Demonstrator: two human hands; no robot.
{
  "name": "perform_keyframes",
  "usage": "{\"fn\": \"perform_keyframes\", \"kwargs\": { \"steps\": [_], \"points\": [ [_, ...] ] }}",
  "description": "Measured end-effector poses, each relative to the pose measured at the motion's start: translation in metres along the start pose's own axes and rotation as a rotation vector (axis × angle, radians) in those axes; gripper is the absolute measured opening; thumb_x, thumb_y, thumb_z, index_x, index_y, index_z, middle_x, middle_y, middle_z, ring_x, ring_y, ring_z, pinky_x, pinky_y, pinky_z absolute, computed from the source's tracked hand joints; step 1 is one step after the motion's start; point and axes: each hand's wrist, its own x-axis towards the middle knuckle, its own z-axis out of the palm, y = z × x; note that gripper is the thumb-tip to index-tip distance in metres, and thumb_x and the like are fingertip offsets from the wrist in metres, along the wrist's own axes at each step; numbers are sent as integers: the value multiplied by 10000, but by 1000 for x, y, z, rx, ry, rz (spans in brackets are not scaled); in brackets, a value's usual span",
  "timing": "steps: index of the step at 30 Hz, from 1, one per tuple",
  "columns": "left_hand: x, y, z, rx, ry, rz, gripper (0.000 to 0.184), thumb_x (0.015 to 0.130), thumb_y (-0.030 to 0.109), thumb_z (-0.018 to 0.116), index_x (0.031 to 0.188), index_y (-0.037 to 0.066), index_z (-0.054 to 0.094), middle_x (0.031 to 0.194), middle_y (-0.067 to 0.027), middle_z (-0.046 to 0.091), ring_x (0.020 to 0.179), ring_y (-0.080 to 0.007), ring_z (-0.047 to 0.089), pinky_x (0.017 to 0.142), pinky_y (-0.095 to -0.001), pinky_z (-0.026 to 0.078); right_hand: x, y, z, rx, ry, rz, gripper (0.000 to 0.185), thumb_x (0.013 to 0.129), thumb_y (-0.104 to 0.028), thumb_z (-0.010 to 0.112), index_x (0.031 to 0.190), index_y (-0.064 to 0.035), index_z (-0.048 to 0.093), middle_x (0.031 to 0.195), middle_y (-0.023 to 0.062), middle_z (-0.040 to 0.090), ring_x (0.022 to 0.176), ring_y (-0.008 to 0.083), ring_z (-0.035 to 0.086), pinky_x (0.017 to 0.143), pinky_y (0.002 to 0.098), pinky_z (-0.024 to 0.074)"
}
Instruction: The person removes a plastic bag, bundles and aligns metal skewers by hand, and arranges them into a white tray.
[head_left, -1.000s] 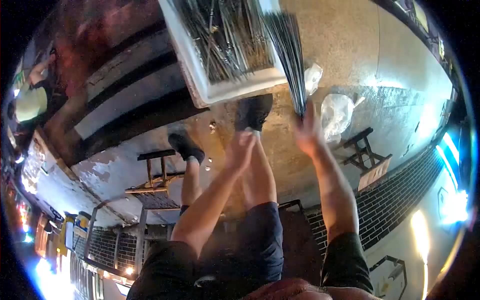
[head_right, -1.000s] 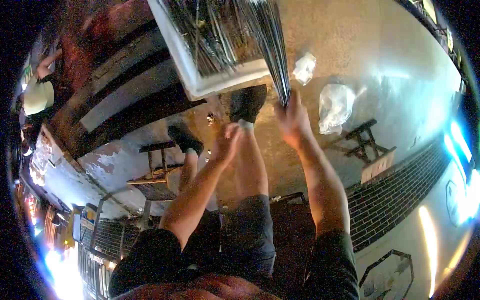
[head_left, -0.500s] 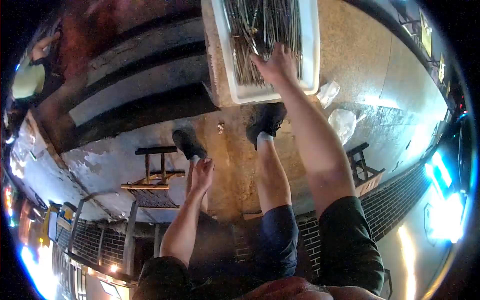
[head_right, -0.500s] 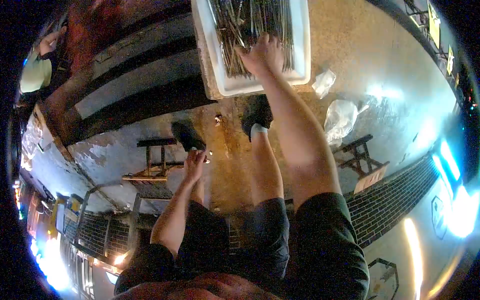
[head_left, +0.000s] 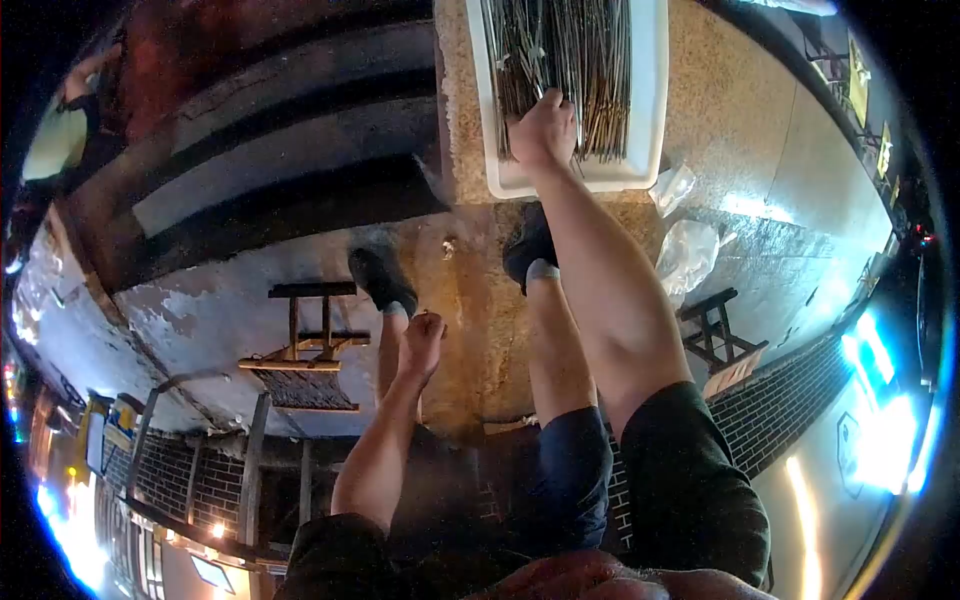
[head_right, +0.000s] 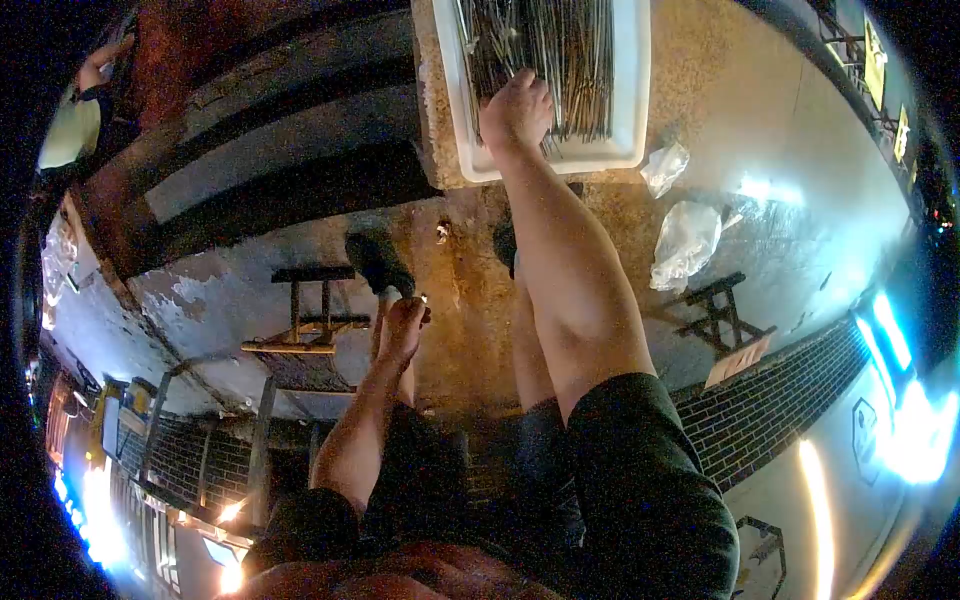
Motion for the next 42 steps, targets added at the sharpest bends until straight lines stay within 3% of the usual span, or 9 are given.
{"fn": "perform_keyframes", "kwargs": {
  "steps": [6, 7, 19, 26, 30, 32, 37, 40, 42],
  "points": [
    [10, -25, 7, -71, -6, -95, 383, 867, 405, 531, 848, 26, 590, 839, -123, 607, 805, -230, 593, 738, -357, 442, 10, -3, 13, 16, 72, -3, 707, 696, -441, 751, 1112, 28, 423, 1081, 229, 518, 1027, 344, 538, 852, 418, 485],
    [10, -24, 6, -78, -8, -73, 383, 868, 397, 530, 834, 20, 590, 839, -121, 610, 805, -225, 592, 738, -353, 441, 7, -10, -11, 75, -117, 65, 860, 737, -470, 705, 1290, 67, 324, 1256, 280, 430, 1067, 351, 523, 869, 403, 467],
    [-14, 24, -7, -51, 4, 8, 374, 900, 361, 517, 794, 9, 588, 787, -96, 608, 748, -178, 584, 704, -330, 443, 13, -14, -14, 23, -157, 13, 648, 777, -400, 693, 1165, 44, 426, 1100, 235, 550, 1003, 337, 577, 832, 395, 521],
    [-9, -16, 3, -221, -2, 10, 317, 917, 313, 517, 937, 2, 578, 855, -74, 604, 809, -171, 567, 754, -325, 444, 41, 2, 10, 308, -394, 8, 760, 792, -304, 693, 1301, 99, 299, 1267, 280, 422, 1143, 349, 477, 917, 401, 440],
    [5, -49, 5, -247, -4, -7, 299, 910, 296, 525, 867, 2, 558, 801, -59, 586, 768, -158, 547, 728, -314, 436, 63, 26, 50, 51, -77, -154, 556, 743, -383, 724, 1054, 36, 534, 1018, 198, 617, 886, 310, 631, 756, 396, 536],
    [-5, -42, 1, -211, 4, -13, 300, 907, 294, 525, 841, 3, 562, 780, -56, 584, 752, -157, 546, 716, -308, 435, 52, 21, 12, 346, -299, -42, 520, 755, -158, 698, 1134, 83, 436, 815, 127, 582, 631, 185, 566, 515, 380, 462],
    [-31, 18, -19, -165, 30, -24, 304, 898, 293, 519, 812, 7, 579, 738, -49, 586, 728, -156, 551, 699, -296, 435, 47, 28, -19, 523, -478, -90, 678, 753, -327, 694, 1195, 110, 421, 934, 233, 604, 833, 280, 626, 726, 397, 534],
    [-34, 14, -21, -187, 56, -3, 311, 896, 304, 516, 836, 8, 590, 740, -53, 591, 745, -158, 561, 717, -298, 442, 48, 25, -13, 634, -456, -126, 386, 768, -200, 646, 1025, 48, 500, 813, 106, 585, 687, 222, 547, 615, 395, 461],
    [-33, 16, -23, -49, 74, 23, 317, 895, 310, 515, 861, 6, 597, 760, -60, 601, 764, -164, 569, 735, -301, 446, 41, 11, -16, 500, -382, 20, 579, 750, -239, 715, 1161, 68, 448, 1019, 201, 574, 862, 281, 576, 722, 409, 486]
  ]
}}
